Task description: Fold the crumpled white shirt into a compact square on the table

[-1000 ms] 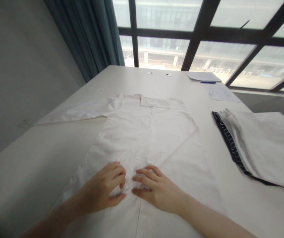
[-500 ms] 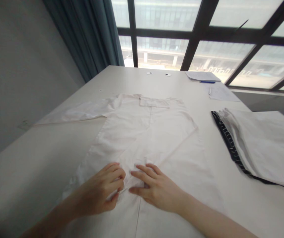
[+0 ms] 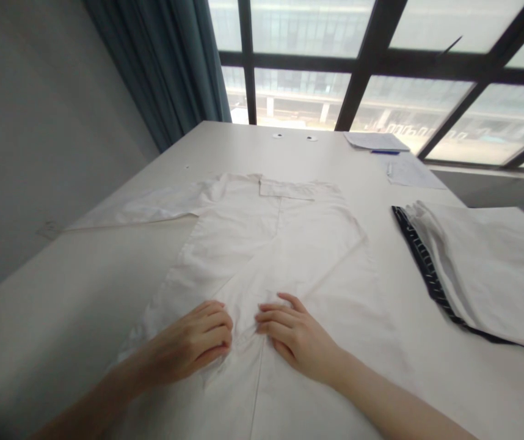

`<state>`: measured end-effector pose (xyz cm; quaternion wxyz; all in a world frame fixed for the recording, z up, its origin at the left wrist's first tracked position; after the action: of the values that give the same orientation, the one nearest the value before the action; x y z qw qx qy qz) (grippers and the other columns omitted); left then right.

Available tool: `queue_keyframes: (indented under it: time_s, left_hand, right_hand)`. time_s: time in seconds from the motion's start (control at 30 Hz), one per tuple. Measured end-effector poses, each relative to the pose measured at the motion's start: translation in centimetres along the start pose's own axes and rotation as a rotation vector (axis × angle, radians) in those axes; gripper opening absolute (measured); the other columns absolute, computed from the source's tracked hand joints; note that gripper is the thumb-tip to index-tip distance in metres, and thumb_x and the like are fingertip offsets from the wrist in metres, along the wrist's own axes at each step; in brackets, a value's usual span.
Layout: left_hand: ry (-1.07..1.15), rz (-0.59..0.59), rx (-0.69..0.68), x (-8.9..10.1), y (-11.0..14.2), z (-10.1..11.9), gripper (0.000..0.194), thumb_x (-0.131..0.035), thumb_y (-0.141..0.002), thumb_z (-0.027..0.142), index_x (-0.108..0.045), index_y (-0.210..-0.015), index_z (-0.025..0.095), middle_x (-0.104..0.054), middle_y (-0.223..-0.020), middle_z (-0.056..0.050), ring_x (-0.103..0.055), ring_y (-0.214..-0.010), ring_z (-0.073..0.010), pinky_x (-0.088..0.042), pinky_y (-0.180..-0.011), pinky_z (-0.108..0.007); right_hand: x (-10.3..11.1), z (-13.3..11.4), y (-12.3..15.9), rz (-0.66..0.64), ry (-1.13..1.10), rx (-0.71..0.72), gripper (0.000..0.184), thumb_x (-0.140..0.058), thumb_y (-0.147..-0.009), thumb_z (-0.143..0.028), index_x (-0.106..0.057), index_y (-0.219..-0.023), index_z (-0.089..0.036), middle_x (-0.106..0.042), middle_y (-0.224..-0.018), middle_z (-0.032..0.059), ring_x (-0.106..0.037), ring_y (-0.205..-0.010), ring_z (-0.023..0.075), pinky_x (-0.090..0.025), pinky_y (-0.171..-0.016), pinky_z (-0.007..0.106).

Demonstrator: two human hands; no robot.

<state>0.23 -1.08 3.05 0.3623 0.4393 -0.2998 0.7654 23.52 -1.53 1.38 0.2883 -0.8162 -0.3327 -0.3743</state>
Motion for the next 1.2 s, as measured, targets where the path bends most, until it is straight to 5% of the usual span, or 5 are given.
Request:
queue_keyframes:
  time_s: [0.2, 0.37, 0.57, 0.83, 1.2]
  left_hand:
    - [-0.112, 0.022, 0.025, -0.9, 0.2, 0.2, 0.035, -0.062, -0.086, 0.016, -0.054, -0.12, 0.018, -0.06, -0.111, -0.009, -0.055, -0.108, -0.0243, -0.044, -0.097, -0.039]
    - [-0.21, -0.045, 0.013, -1.5, 0.5, 0.6, 0.054, -0.055, -0.089, 0.019, -0.042, -0.141, 0.018, -0.047, -0.144, -0.012, -0.041, -0.134, -0.0271, -0.028, -0.114, -0.046]
    - [-0.27, -0.102, 0.001, -1.8, 0.7, 0.7, 0.06, -0.05, -0.089, 0.014, -0.036, -0.147, 0.027, -0.031, -0.157, 0.0, -0.022, -0.146, -0.0223, -0.015, -0.119, -0.043]
    - [-0.306, -0.116, -0.006, -1.6, 0.7, 0.9, 0.062, -0.05, -0.089, 0.014, -0.035, -0.147, 0.029, -0.03, -0.157, 0.002, -0.02, -0.147, -0.0208, -0.008, -0.12, -0.041]
    - [-0.325, -0.104, -0.031, -1.6, 0.9, 0.7, 0.065, -0.052, -0.089, 0.014, -0.034, -0.148, 0.033, -0.028, -0.158, 0.003, -0.019, -0.147, -0.0207, 0.0, -0.12, -0.042]
  right_hand:
    - [0.0, 0.7, 0.3, 0.119, -0.054, -0.076, 0.03, -0.039, -0.093, -0.006, -0.054, -0.114, -0.02, -0.068, -0.118, 0.0073, -0.059, -0.118, 0.0141, -0.036, -0.113, 0.039]
    - [0.2, 0.9, 0.4, 0.178, -0.016, -0.186, 0.032, -0.039, -0.094, -0.01, -0.055, -0.119, -0.019, -0.066, -0.124, 0.009, -0.057, -0.122, 0.0158, -0.047, -0.104, 0.033]
    - [0.3, 2.2, 0.3, -0.069, 0.246, -0.153, 0.048, -0.044, -0.099, -0.027, -0.038, -0.147, -0.027, -0.045, -0.149, 0.0038, -0.03, -0.143, 0.0227, -0.025, -0.117, 0.051]
    - [1.8, 3.0, -1.1, -0.23, 0.239, -0.197, 0.049, -0.032, -0.103, -0.04, -0.03, -0.151, -0.031, -0.029, -0.157, -0.0011, -0.014, -0.147, 0.0224, -0.017, -0.118, 0.051]
    - [3.6, 10.3, -5.1, -0.126, 0.468, -0.333, 0.057, -0.026, -0.1, -0.052, -0.025, -0.153, -0.029, -0.023, -0.159, 0.001, -0.016, -0.147, 0.0264, -0.016, -0.116, 0.054]
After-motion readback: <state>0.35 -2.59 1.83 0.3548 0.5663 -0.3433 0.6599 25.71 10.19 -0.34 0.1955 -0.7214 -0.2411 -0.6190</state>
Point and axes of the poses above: each hand's wrist, its own y-axis away from the middle knuckle, its own x-axis out of the back of the hand, z = x × y, the point moved 2 cm from there along -y, towards the middle knuckle
